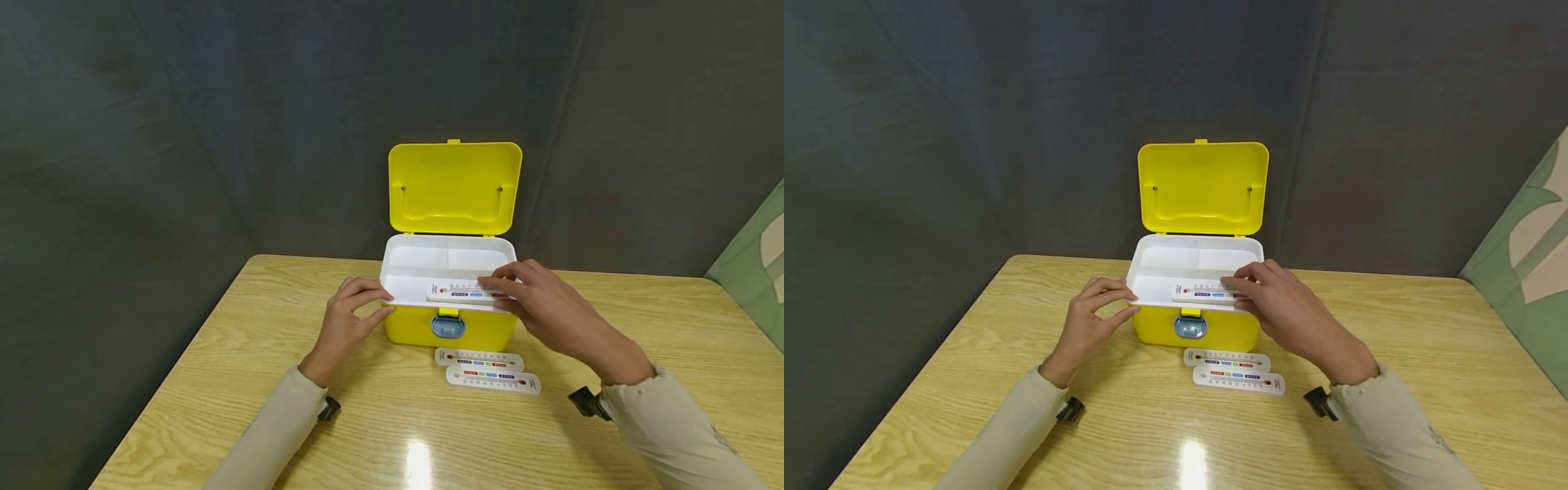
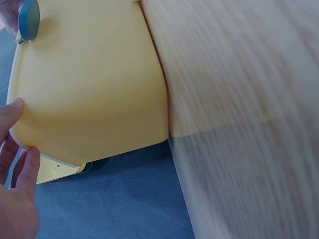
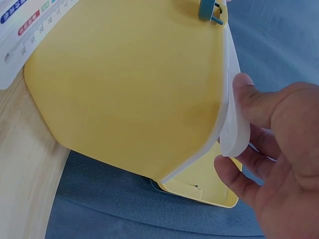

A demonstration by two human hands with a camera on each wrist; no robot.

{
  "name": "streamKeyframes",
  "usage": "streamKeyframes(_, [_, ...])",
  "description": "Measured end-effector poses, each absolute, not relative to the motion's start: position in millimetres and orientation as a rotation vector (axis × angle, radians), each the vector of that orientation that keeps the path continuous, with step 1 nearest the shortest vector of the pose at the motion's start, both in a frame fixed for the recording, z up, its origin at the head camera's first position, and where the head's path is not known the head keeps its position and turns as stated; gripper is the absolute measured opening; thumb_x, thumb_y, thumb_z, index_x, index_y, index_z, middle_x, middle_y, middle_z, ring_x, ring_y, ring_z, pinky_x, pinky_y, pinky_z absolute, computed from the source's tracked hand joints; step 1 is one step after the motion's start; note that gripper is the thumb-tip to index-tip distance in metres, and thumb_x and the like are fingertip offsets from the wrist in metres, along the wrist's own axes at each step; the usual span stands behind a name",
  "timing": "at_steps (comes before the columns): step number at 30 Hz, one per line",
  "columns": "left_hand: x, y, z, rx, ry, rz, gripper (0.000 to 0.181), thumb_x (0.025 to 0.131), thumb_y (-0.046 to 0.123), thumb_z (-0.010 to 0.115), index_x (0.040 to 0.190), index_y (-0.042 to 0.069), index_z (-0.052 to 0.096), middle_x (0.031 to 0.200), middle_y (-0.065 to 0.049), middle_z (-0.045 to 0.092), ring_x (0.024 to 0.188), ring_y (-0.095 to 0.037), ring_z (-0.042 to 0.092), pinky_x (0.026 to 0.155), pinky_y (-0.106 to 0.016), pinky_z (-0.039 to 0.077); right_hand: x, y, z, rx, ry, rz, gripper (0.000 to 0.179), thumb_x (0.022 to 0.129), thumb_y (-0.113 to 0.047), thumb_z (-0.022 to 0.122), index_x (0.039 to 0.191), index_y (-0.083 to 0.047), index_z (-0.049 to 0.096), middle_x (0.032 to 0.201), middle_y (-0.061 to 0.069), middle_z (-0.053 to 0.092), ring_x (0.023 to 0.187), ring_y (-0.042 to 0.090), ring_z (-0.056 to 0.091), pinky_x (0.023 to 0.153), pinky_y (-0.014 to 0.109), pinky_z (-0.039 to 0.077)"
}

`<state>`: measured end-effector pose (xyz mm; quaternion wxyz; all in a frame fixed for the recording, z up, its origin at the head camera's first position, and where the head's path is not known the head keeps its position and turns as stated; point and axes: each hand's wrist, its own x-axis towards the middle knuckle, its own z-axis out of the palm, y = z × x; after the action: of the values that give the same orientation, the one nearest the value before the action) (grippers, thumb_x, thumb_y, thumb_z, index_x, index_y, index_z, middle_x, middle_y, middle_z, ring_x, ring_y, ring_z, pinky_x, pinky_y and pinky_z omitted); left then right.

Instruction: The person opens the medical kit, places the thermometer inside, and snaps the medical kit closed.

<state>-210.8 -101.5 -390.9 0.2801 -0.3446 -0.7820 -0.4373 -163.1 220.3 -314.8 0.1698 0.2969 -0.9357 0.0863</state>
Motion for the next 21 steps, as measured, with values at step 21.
streamKeyframes(21, [-210.8,-101.2,-391.6,-0.925,-2.086,-1.165,0.015,0.079,0.006,0.082,0.093,0.009,0.078,0.102,-0.005,0.069,0.102,-0.022,0.061,0.094,-0.031,0.051,-164.8,219.5,-319.3,0.918,-2.643,0.332,0.026,0.088,-0.006,0.074,0.113,-0.013,0.073,0.113,0.004,0.068,0.099,0.019,0.057,0.082,0.037,0.054])
